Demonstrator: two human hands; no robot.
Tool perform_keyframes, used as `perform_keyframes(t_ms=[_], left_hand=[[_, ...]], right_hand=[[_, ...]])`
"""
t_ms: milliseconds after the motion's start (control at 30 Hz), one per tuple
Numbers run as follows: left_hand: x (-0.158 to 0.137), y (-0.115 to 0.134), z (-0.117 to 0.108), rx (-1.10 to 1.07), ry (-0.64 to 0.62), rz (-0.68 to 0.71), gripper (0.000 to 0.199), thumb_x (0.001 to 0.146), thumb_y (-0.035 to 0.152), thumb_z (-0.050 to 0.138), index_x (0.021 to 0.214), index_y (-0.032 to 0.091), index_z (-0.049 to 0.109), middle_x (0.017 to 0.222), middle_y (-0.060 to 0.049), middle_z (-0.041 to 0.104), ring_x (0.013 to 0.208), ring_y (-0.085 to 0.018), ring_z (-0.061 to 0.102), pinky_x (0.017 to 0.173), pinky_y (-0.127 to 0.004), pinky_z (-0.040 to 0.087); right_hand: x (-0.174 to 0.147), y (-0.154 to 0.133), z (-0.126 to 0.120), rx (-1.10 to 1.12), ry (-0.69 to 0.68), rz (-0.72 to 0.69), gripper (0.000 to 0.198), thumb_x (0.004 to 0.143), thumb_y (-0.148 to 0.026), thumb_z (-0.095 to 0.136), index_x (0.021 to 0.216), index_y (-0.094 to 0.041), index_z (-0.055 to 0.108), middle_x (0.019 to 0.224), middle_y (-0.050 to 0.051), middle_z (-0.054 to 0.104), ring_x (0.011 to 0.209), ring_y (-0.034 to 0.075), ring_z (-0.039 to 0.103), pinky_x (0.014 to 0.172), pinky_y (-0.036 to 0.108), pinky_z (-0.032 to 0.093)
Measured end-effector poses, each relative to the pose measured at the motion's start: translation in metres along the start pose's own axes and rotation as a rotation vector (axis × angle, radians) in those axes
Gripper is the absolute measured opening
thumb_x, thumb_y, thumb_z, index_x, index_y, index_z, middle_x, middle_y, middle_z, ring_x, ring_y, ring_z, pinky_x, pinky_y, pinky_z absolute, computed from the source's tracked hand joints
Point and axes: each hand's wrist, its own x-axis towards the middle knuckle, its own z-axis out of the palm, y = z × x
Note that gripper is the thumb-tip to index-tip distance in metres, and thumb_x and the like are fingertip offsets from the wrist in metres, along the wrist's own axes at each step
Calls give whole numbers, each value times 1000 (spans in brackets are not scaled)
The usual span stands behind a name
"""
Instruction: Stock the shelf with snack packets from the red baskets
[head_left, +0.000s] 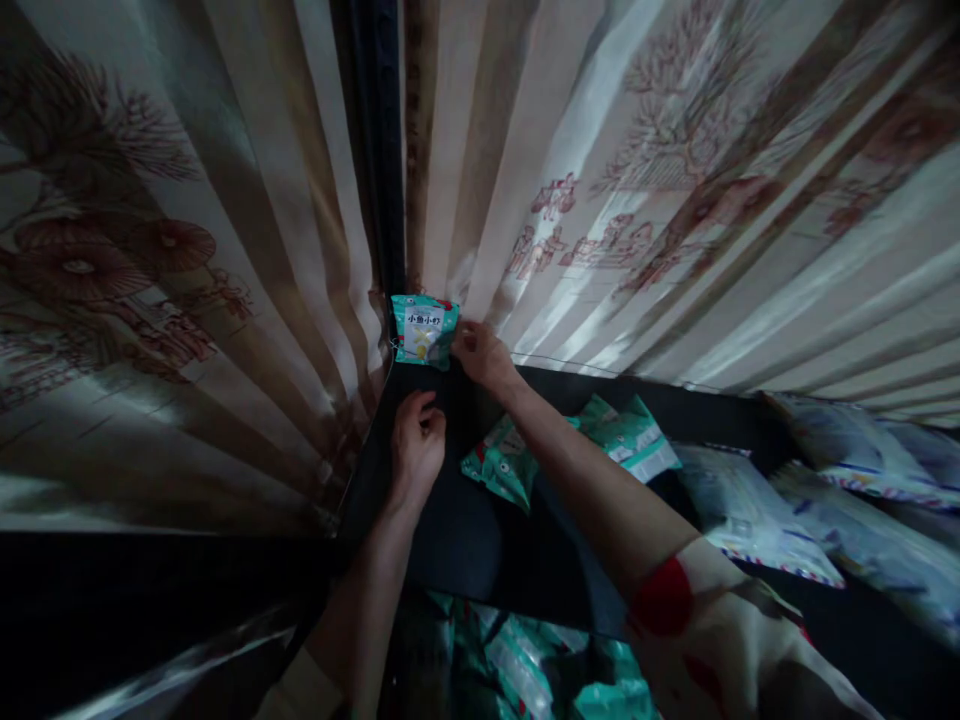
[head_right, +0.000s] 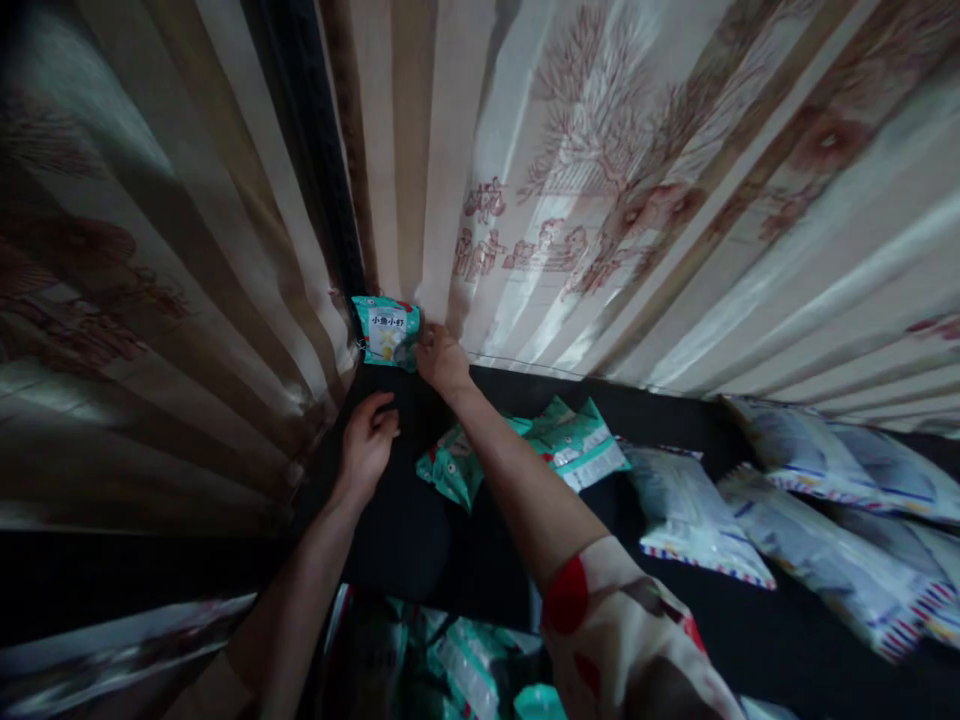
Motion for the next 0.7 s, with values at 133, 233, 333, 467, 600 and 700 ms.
perform_keyframes(t_ms=[133, 233, 333, 467, 600, 700], left_hand=[[-3, 3, -3, 36, -32, 21, 25, 78, 13, 52, 100, 16, 64, 114, -9, 61, 90, -16, 65, 75, -28, 57], [-4, 3, -5, 47, -70, 30, 24, 78, 14, 53, 98, 17, 65, 102, -6, 67, 88, -16, 65, 78, -29, 56], [-6, 2, -6, 62, -110, 51, 21, 80, 15, 52, 95, 17, 66, 94, -5, 69, 86, -16, 66, 77, -28, 55], [-22, 3, -9, 67, -112, 117, 22, 81, 16, 48, 94, 17, 66, 95, -6, 70, 85, -16, 67, 74, -27, 55], [-60, 9, -16, 35, -263, 229, 21, 84, 23, 48, 95, 18, 65, 98, -7, 70, 87, -17, 67, 72, -27, 54], [-94, 16, -24, 55, -409, 328, 21, 87, 25, 46, 92, 19, 65, 92, -6, 70, 85, -15, 67, 72, -25, 53]], right_hand=[[-67, -9, -40, 256, 178, -161, 38, 87, -29, 47, 124, -18, 50, 115, 11, 65, 103, 20, 63, 87, 35, 52], [-145, -14, -65, 358, 208, -160, 31, 90, -32, 45, 116, -21, 56, 111, 8, 67, 100, 19, 64, 88, 34, 52], [-231, -4, -71, 315, 163, -98, 23, 90, -30, 47, 108, -25, 61, 97, 5, 71, 90, 18, 67, 82, 31, 54], [-319, 23, -55, 192, -249, -60, 26, 91, -26, 44, 106, -26, 66, 101, 6, 72, 92, 19, 68, 82, 31, 55], [-357, 35, -40, 31, -368, 135, 34, 90, -23, 41, 116, -21, 64, 132, 12, 55, 113, 24, 60, 94, 37, 50], [-368, 28, -39, 8, -425, 218, 37, 88, -20, 42, 120, -19, 61, 136, 13, 51, 117, 24, 57, 98, 35, 47]])
